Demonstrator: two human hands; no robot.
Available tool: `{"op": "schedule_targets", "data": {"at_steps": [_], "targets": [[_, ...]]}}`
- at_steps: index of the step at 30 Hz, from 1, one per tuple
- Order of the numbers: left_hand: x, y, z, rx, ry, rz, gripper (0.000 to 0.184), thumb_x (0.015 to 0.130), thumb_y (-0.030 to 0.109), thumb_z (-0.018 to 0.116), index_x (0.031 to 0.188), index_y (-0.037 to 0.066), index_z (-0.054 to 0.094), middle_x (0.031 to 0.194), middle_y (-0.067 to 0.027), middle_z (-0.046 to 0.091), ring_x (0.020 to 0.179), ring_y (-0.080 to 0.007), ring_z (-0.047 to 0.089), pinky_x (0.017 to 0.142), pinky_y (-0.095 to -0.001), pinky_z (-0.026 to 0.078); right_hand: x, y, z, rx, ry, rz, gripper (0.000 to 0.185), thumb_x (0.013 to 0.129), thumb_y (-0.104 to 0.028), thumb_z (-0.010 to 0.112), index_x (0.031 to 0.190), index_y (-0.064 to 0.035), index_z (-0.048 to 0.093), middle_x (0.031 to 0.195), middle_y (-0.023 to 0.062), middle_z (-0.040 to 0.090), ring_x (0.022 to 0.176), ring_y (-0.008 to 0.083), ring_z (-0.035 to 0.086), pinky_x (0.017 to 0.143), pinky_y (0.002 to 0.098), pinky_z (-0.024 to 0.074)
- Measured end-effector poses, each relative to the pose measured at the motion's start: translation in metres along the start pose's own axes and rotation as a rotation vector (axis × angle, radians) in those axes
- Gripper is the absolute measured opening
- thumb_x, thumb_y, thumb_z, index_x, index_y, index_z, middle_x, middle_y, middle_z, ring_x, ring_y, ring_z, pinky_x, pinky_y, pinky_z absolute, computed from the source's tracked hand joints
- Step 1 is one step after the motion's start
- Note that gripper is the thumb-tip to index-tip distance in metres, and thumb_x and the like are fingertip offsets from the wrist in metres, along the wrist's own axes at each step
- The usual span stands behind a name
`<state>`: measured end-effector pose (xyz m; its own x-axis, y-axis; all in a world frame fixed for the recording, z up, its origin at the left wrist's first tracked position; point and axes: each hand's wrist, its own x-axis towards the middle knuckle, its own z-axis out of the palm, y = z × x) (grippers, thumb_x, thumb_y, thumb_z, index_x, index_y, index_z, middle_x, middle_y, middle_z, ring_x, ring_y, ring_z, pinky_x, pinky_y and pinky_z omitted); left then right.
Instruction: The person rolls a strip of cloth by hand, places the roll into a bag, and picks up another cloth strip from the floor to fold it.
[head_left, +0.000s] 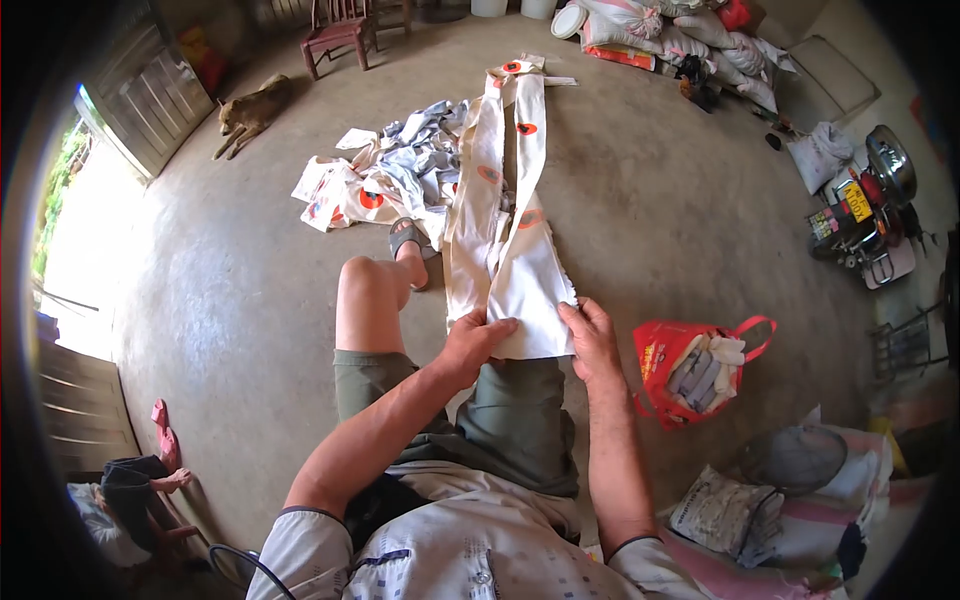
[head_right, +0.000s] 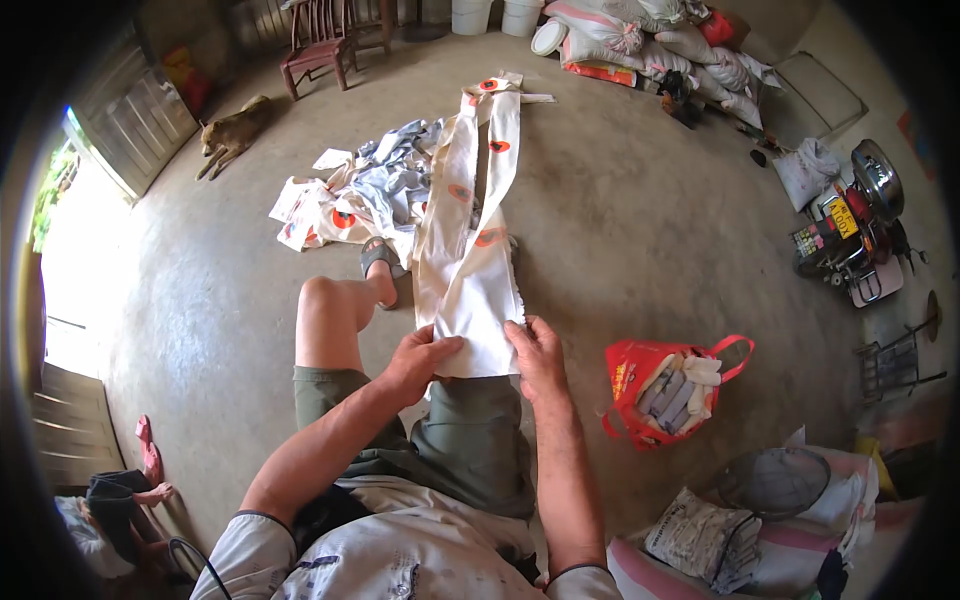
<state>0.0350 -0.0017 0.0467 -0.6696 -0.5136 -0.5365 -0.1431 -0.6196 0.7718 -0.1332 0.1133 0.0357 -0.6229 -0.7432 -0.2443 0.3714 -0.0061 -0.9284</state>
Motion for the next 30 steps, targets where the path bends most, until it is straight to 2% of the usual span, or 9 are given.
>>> {"op": "schedule_targets", "data": {"at_steps": [3, 4, 6, 9, 12, 14, 21, 26, 30], "targets": [[-0.001, 0.003, -0.001, 0.074, 0.087, 0.397, 0.023, 0.09, 0.01, 0.067, 0.111, 0.002, 0.062, 0.095, -0.0053, 0.068, 0.081, -0.0151, 0.066, 0.07, -0.0314, 0.055, -0.009, 0.004, 0.006, -0.148, 0.015, -0.01, 0.051, 0.087, -0.013, 0.071, 0.13, 0.0054, 0.052, 0.088, 0.0051, 0.064, 0.079, 0.0099, 0.059, 0.071, 0.025, 0.0491], [-0.001, 0.01, 0.002, 0.11, 0.116, 0.545, 0.021, 0.09, 0.01, 0.067, 0.109, 0.002, 0.062, 0.095, -0.0055, 0.068, 0.08, -0.015, 0.065, 0.07, -0.0315, 0.055, -0.02, -0.013, 0.017, -0.404, 0.073, 0.046, 0.046, 0.089, -0.01, 0.068, 0.13, 0.0012, 0.052, 0.105, 0.01, 0.066, 0.094, 0.0142, 0.062, 0.081, 0.0278, 0.0513], [-0.008, 0.036, 0.009, 0.452, 0.264, 0.849, 0.018, 0.085, 0.004, 0.067, 0.102, 0.002, 0.063, 0.093, -0.0075, 0.066, 0.075, -0.0221, 0.065, 0.07, -0.0334, 0.054, -0.018, 0.0, 0.015, -0.703, 0.105, -0.263, 0.045, 0.092, -0.02, 0.067, 0.132, -0.0027, 0.053, 0.112, 0.0106, 0.064, 0.103, 0.0148, 0.06, 0.086, 0.0317, 0.0497], [-0.041, 0.083, 0.036, 0.894, 0.339, 1.224, 0.018, 0.076, 0.001, 0.069, 0.093, 0.005, 0.064, 0.091, -0.011, 0.06, 0.081, -0.0339, 0.065, 0.072, -0.0403, 0.053, -0.026, -0.023, 0.031, -0.301, -0.024, -0.222, 0.048, 0.1, -0.041, 0.055, 0.132, -0.0057, 0.053, 0.12, 0.0101, 0.062, 0.114, 0.0182, 0.057, 0.097, 0.0375, 0.0455], [-0.047, 0.085, 0.055, 1.278, 0.148, 1.336, 0.012, 0.072, 0.01, 0.067, 0.082, 0.01, 0.061, 0.085, -0.0094, 0.055, 0.081, -0.0288, 0.062, 0.068, -0.0411, 0.052, -0.037, -0.05, 0.046, 0.463, -0.308, 0.048, 0.061, 0.102, -0.055, 0.042, 0.132, -0.0036, 0.054, 0.121, 0.0087, 0.063, 0.112, 0.0204, 0.059, 0.097, 0.0358, 0.0439], [-0.048, 0.062, 0.061, 1.386, 0.051, 1.347, 0.008, 0.074, 0.015, 0.063, 0.078, 0.01, 0.059, 0.085, -0.0088, 0.054, 0.08, -0.0268, 0.06, 0.069, -0.0399, 0.051, -0.041, -0.048, 0.047, 0.505, -0.364, 0.14, 0.062, 0.104, -0.056, 0.033, 0.125, -0.0031, 0.057, 0.121, 0.0095, 0.063, 0.113, 0.0207, 0.059, 0.098, 0.0369, 0.0443], [-0.066, 0.011, 0.027, 1.155, -0.203, 1.086, 0.024, 0.08, 0.012, 0.069, 0.102, 0.003, 0.064, 0.098, -0.012, 0.062, 0.092, -0.0289, 0.064, 0.078, -0.0378, 0.053, -0.049, 0.003, 0.027, 0.261, -0.056, 0.204, 0.024, 0.093, -0.016, 0.061, 0.111, 0.0015, 0.064, 0.1, 0.0076, 0.067, 0.087, 0.0163, 0.066, 0.077, 0.032, 0.0542], [-0.051, 0.016, -0.008, 0.76, 0.133, 0.854, 0.039, 0.085, 0.019, 0.073, 0.115, -0.002, 0.06, 0.1, -0.0146, 0.064, 0.09, -0.0251, 0.065, 0.077, -0.0363, 0.054, -0.047, 0.016, 0.023, 0.256, -0.086, 0.169, 0.031, 0.093, -0.012, 0.061, 0.12, 0.0026, 0.061, 0.109, 0.0112, 0.067, 0.096, 0.0205, 0.067, 0.083, 0.0346, 0.0554], [-0.019, 0.009, -0.03, 0.228, 0.083, 0.258, 0.054, 0.092, 0.036, 0.068, 0.124, -0.005, 0.056, 0.1, -0.0096, 0.063, 0.088, -0.0164, 0.062, 0.081, -0.0316, 0.051, -0.053, 0.01, 0.026, 0.312, -0.134, 0.176, 0.031, 0.093, -0.009, 0.061, 0.122, 0.0026, 0.06, 0.113, 0.0121, 0.066, 0.099, 0.0219, 0.066, 0.087, 0.0375, 0.055]]}}
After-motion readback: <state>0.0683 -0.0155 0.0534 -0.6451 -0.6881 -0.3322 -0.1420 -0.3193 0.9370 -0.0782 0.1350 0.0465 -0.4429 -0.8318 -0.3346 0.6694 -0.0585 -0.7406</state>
